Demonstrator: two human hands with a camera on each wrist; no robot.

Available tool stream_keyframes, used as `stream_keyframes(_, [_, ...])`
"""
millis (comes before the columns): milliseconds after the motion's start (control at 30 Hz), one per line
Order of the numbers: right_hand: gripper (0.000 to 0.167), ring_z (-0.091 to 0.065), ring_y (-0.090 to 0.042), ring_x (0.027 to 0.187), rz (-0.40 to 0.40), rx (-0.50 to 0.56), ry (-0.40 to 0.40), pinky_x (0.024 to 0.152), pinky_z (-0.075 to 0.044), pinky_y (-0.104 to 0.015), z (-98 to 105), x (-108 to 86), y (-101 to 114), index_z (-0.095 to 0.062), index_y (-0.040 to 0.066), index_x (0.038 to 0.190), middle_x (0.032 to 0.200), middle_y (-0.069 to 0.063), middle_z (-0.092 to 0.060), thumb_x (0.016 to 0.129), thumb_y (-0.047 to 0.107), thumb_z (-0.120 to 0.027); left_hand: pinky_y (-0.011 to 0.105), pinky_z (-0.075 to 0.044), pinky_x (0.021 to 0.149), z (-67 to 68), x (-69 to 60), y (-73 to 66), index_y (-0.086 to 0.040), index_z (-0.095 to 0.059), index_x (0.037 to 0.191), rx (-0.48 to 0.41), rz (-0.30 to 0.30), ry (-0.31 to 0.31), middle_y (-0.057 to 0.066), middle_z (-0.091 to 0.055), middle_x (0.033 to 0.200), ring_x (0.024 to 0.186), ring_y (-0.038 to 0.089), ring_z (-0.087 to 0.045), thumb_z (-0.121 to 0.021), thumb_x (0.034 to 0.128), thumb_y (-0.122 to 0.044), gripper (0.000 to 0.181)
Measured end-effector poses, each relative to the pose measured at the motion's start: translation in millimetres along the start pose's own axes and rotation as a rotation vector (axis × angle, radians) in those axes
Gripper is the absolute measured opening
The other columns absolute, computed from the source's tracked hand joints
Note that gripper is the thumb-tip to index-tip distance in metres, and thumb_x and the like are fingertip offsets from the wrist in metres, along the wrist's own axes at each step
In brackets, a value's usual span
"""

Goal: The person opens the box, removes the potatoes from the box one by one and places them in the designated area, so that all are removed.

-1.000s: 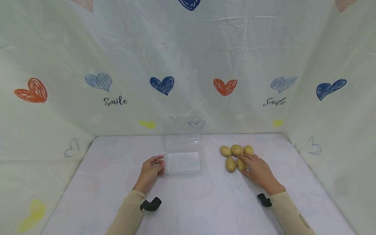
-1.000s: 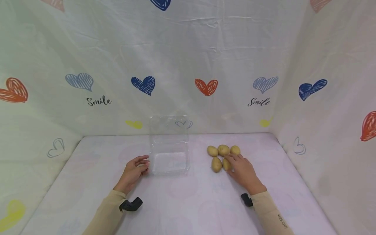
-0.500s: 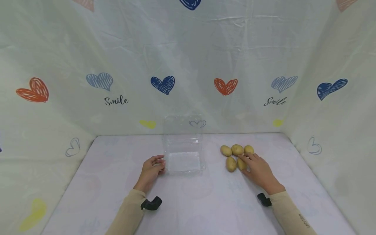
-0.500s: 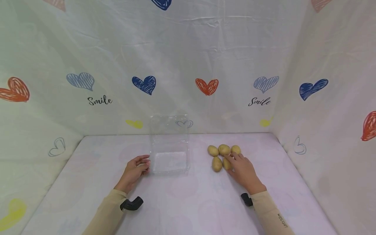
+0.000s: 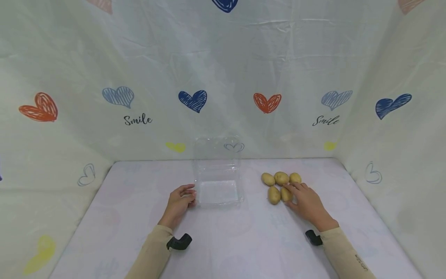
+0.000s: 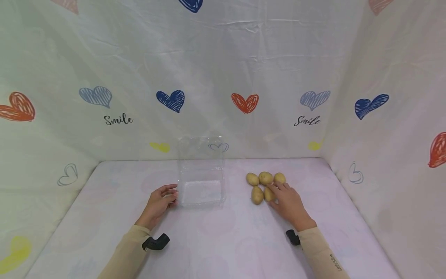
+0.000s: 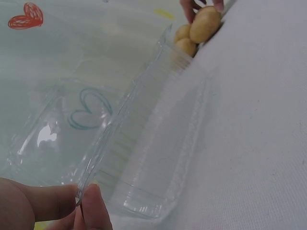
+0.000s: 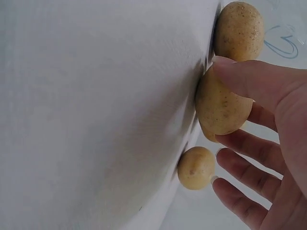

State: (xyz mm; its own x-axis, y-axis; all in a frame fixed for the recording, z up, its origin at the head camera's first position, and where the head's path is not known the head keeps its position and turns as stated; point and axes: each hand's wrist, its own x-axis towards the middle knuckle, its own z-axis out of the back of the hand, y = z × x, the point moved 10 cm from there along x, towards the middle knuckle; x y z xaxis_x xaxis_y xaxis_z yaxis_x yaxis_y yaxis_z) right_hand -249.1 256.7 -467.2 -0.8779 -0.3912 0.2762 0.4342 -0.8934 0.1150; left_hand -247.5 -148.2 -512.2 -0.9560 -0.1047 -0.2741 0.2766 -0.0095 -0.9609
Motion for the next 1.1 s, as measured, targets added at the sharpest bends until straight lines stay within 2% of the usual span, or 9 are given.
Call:
stream_keyframes(500, [0.063,-0.066,-0.043,0.103,-0.008,-0.001,-0.022,0.085,-0.057,-0.058,7,-1.3,-2,-0.066,-0.004,0.132,0.123,-0.023,-0.069,0.080,0.018,-0.094,0.021,-0.056,0.068,1.2,-0.5,-0.1,0.008,-0.058,0.141,0.018,0.000,-0.010,0.021,-0.064,0.118,0.079,0.013,-0.061,-0.064,0.1021,0.004,0.039])
stream_keyframes(1100, [0.064,-0.065,-0.041,0.104,0.000,0.003,-0.081,0.084,-0.057,-0.056,27,-2.3,-4,-0.066,-0.003,0.133,0.118,-0.020,-0.069,0.081,0.020,-0.093,0.022,-0.056,0.068,1.4,1.1,-0.1,0.009,-0.056,0.142,0.011,-0.004,0.007,0.020,-0.064,0.119,0.080,0.013,-0.061,-0.064,0.1021,0.004,0.041])
